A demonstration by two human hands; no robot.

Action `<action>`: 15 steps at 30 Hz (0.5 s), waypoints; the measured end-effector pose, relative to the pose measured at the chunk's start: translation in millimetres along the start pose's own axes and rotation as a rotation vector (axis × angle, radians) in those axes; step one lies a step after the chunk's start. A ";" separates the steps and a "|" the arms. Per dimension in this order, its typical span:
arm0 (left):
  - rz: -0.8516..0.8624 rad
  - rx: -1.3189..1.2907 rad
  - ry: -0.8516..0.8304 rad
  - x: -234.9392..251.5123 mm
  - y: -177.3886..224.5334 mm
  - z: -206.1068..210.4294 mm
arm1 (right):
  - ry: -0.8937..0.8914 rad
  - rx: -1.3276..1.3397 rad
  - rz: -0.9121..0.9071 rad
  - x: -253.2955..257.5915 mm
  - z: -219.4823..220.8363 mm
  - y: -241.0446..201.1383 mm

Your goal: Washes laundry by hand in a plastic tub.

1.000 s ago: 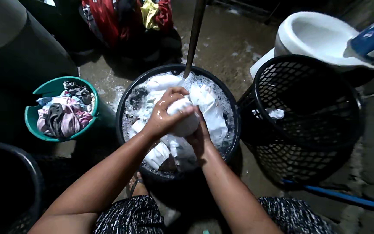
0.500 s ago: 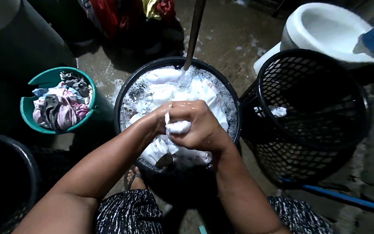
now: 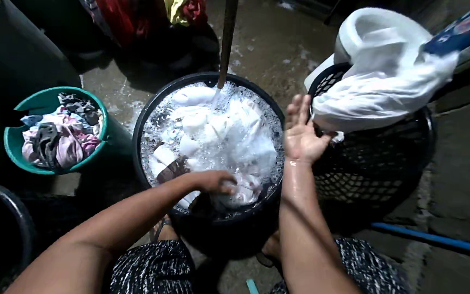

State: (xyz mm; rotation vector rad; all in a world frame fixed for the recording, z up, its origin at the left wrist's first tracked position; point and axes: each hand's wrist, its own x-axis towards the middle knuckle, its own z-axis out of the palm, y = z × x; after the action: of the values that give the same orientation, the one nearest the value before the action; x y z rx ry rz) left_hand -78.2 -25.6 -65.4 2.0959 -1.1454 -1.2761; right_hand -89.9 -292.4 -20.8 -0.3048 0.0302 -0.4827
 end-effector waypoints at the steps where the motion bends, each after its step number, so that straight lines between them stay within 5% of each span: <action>1: -0.045 0.162 -0.102 1.7 -9.1 8.1 | 0.056 -0.243 0.113 -3.3 -9.9 0.8; 3: -0.244 0.251 -0.110 -3.8 -28.2 9.4 | 0.147 -0.976 0.482 -13.7 -24.2 5.4; 5: -0.457 0.256 -0.012 -10.4 -51.1 2.1 | -0.164 -1.693 1.002 -23.7 -31.8 19.8; 7: -0.599 0.368 0.022 -15.5 -61.7 -1.3 | -0.407 -1.907 1.378 -36.3 -39.0 42.9; 12: -0.770 0.434 -0.033 -25.3 -52.5 -3.2 | -0.457 -2.151 1.381 -77.7 -79.2 86.4; 15: -0.637 0.366 -0.079 -30.8 -51.4 -27.2 | -0.318 -2.217 1.284 -91.8 -59.4 99.3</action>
State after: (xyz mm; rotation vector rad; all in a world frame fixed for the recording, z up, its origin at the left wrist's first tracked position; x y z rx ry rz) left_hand -39.8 27.3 -72.5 2.8567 -0.8051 -1.5086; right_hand -132.2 -183.2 -110.8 -2.3185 0.4312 1.1469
